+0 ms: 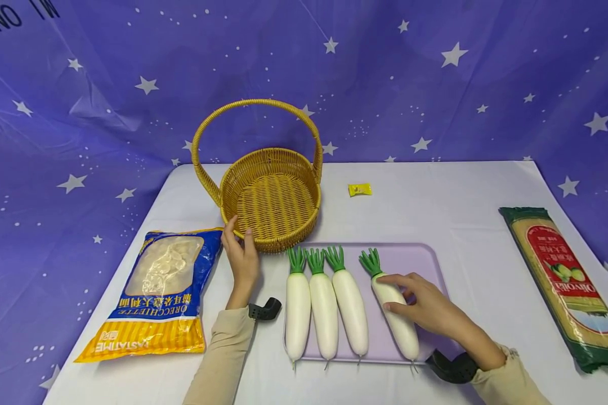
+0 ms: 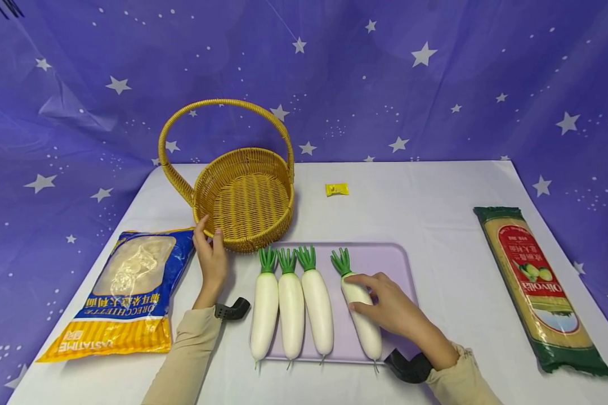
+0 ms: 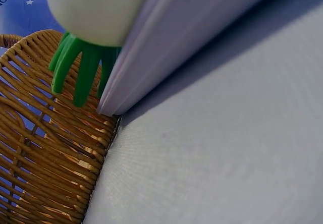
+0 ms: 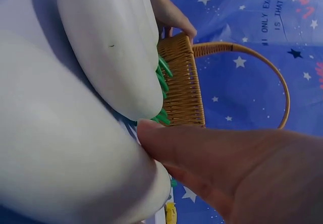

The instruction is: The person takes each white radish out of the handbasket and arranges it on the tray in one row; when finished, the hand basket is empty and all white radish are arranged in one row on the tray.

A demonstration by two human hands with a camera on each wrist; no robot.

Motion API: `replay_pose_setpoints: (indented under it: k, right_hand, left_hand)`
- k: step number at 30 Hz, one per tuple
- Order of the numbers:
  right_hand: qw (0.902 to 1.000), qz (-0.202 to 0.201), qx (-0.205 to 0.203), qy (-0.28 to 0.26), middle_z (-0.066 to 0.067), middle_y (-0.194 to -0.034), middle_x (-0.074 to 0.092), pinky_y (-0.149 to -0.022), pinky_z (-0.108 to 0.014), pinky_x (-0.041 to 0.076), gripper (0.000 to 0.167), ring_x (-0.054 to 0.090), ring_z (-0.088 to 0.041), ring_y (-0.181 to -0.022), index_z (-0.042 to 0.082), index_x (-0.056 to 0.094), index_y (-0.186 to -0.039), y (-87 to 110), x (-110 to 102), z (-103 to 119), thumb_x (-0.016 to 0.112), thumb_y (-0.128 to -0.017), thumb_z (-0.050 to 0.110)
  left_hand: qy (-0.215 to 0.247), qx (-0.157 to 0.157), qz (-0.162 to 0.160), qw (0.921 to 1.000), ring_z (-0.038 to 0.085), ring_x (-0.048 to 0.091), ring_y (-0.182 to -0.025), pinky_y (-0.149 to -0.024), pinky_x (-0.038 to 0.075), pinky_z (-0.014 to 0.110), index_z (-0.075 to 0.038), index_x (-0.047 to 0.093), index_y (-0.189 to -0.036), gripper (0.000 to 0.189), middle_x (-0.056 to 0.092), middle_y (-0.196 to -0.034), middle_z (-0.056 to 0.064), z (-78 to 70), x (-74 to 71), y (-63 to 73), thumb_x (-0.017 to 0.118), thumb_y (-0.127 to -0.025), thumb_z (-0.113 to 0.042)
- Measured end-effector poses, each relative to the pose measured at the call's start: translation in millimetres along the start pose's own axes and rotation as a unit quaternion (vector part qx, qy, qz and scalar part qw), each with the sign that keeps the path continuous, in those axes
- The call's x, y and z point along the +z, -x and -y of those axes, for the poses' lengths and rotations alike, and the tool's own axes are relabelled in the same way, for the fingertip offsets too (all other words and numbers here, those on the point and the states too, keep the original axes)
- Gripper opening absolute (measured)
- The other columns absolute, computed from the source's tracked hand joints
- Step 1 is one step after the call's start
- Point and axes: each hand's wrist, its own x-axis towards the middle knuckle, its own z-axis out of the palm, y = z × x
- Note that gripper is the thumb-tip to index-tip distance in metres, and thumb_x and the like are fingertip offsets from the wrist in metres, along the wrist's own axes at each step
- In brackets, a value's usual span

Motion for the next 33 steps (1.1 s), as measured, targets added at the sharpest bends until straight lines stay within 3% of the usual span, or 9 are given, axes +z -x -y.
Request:
replay_pose_setpoints:
  k: [3,6,17,27,33]
  right_hand:
    - [1.0000,0.000,0.002,-0.006,-0.010,-0.099,0.055,-0.061,-0.025,0.045,0.047,0.057,-0.016,-0.082,0.017,0.055,-0.123,-0.3,0.6,-1.8,0.068,-0.078,0.029]
    - [0.9999,-0.004,0.004,-0.014,-0.012,-0.102,0.056,-0.060,-0.023,0.046,0.048,0.059,-0.017,-0.083,0.017,0.055,-0.123,0.2,0.7,-3.2,0.068,-0.078,0.029]
    - [0.9980,-0.036,0.052,-0.002,-0.018,-0.109,0.058,-0.060,-0.028,0.047,0.052,0.059,-0.023,-0.089,0.015,0.052,-0.126,8.2,-11.7,-13.5,0.067,-0.080,0.032]
    - [0.9934,-0.067,0.086,0.036,-0.019,-0.099,0.062,-0.060,-0.029,0.046,0.055,0.062,-0.024,-0.085,0.011,0.050,-0.127,16.9,-23.2,-26.5,0.067,-0.079,0.034]
    - [0.9907,-0.077,0.094,0.061,-0.011,-0.088,0.058,-0.056,-0.026,0.040,0.054,0.053,-0.017,-0.077,0.011,0.050,-0.127,21.1,-27.4,-31.1,0.067,-0.080,0.032]
  left_hand:
    - [0.008,-0.005,0.003,0.9999,0.039,0.023,-0.131,-0.104,0.019,0.056,0.003,0.034,-0.132,0.044,0.025,-0.136,0.026,-16.6,-1.8,3.2,0.043,-0.092,-0.010]
    - [0.007,-0.007,0.005,0.9999,0.039,0.023,-0.131,-0.104,0.020,0.056,0.002,0.033,-0.133,0.044,0.025,-0.137,0.026,-18.5,-1.8,4.0,0.043,-0.091,-0.010]
    - [0.005,-0.009,0.008,0.9999,0.038,0.023,-0.132,-0.104,0.021,0.056,0.001,0.034,-0.133,0.044,0.025,-0.137,0.026,-16.9,-1.2,3.7,0.043,-0.092,-0.011]
    - [0.006,-0.006,0.008,0.9999,0.038,0.023,-0.131,-0.103,0.022,0.057,0.001,0.033,-0.133,0.044,0.025,-0.137,0.026,-14.8,-1.5,3.7,0.043,-0.092,-0.011]
    - [0.009,-0.002,0.007,0.9999,0.039,0.024,-0.130,-0.101,0.023,0.057,0.001,0.033,-0.133,0.044,0.024,-0.137,0.026,-9.5,-1.1,2.2,0.043,-0.091,-0.011]
